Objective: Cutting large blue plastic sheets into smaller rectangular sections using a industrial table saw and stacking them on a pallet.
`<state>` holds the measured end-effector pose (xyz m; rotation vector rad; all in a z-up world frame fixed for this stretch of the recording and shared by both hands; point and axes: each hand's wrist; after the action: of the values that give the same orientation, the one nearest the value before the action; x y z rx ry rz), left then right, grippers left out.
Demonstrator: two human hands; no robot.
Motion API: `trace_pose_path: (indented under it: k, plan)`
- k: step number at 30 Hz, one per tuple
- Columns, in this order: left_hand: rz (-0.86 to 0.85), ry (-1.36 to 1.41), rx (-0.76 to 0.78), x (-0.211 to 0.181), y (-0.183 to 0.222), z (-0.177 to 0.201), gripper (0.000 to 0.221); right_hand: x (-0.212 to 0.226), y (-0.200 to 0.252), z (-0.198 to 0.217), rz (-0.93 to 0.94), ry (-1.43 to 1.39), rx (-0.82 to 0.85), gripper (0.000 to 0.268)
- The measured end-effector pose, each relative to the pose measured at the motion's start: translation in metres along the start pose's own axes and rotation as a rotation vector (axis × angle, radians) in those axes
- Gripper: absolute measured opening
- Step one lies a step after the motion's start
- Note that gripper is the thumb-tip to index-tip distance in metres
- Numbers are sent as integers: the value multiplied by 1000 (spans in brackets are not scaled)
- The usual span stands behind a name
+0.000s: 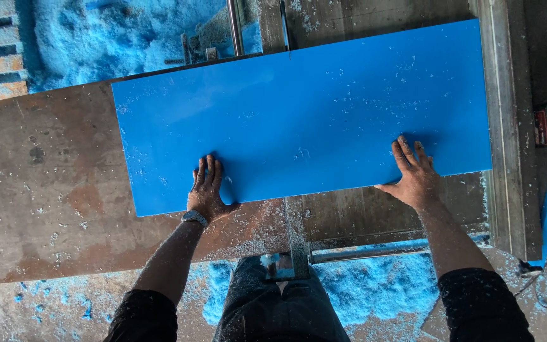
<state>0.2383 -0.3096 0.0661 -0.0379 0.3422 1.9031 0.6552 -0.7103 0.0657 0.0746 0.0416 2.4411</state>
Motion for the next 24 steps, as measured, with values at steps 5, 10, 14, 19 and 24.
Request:
trace_pose_path:
  k: [5,10,14,19,24]
  plan:
    - [-8,-3,-10,-2,1,5,142,5,-2,6,-11,-3,3,123]
    - [-5,-82,43,-6,-1,8,138,5,5,9,-38,-50,-6,121]
    - [-59,-148,45,-13,-3,19,135,10,3,14,-100,-52,-8,122]
    - [-35,-135,-53,-9,1,8,135,8,5,4,-102,-6,85,127]
    - [-46,-132,-109,-8,1,4,135,8,5,1,-80,-35,31,128]
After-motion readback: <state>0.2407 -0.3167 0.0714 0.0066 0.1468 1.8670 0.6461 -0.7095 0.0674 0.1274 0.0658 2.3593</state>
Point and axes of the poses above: each hand's wrist, its own y-axis away from the middle knuckle, its own z-axis out of the back of the hand, x = y × z, and after that the axes turned 10 degrees about -z, right-handed
